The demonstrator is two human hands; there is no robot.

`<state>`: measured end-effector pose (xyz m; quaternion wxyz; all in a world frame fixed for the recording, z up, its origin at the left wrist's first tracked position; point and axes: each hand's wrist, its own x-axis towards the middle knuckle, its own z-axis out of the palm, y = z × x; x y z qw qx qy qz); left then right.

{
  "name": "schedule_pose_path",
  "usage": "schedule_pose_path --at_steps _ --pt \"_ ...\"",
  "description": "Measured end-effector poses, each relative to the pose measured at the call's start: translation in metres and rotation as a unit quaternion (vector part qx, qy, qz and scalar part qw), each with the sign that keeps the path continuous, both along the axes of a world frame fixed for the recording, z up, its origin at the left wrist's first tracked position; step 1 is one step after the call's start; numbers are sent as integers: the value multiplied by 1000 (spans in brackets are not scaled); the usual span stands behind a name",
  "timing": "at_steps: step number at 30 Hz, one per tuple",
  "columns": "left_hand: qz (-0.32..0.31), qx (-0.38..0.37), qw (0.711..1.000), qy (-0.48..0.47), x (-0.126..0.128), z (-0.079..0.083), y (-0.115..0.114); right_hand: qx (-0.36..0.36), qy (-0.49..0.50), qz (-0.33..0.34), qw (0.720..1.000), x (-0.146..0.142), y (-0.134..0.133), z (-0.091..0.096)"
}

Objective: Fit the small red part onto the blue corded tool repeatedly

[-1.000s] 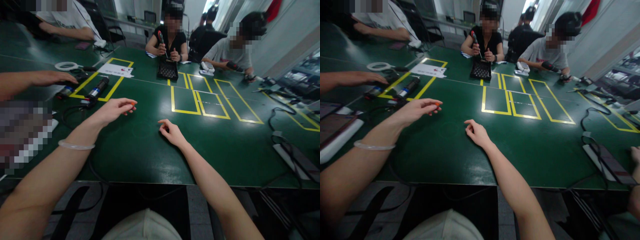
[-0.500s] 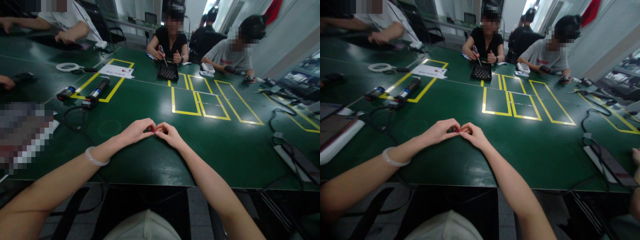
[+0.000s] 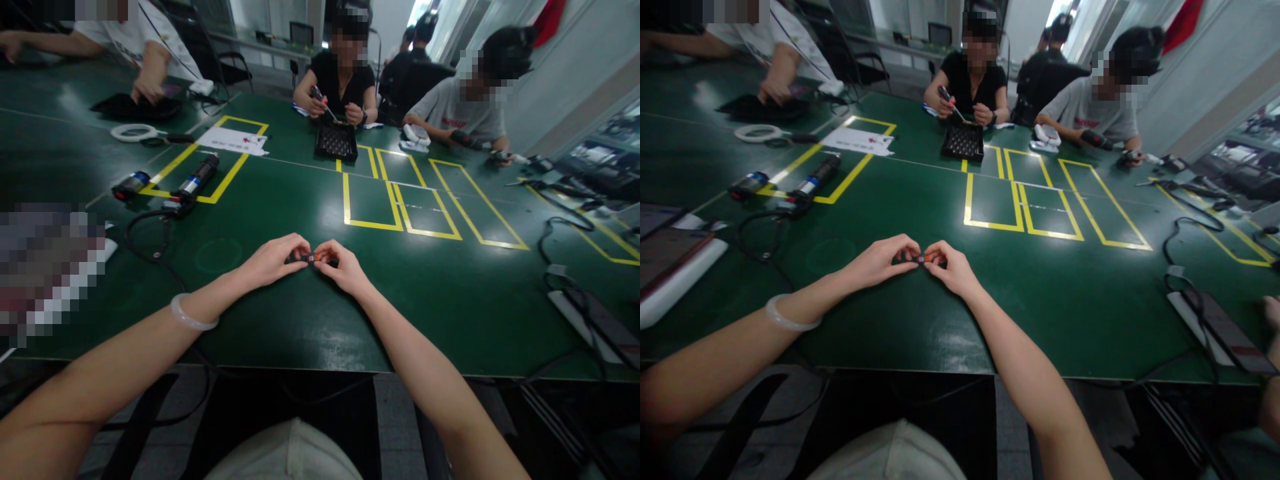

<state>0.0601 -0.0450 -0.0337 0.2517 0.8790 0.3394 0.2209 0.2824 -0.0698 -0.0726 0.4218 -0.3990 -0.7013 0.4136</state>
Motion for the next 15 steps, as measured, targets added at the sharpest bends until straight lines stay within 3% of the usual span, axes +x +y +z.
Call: schedule_pose_path --at_steps 10,15 --pt "-13 44 999 11 -1 2 -5 -61 40 11 997 0 0 -2" --pt "-7 14 1000 7 -1 3 -4 -74 59 20 995 0 -1 -3"
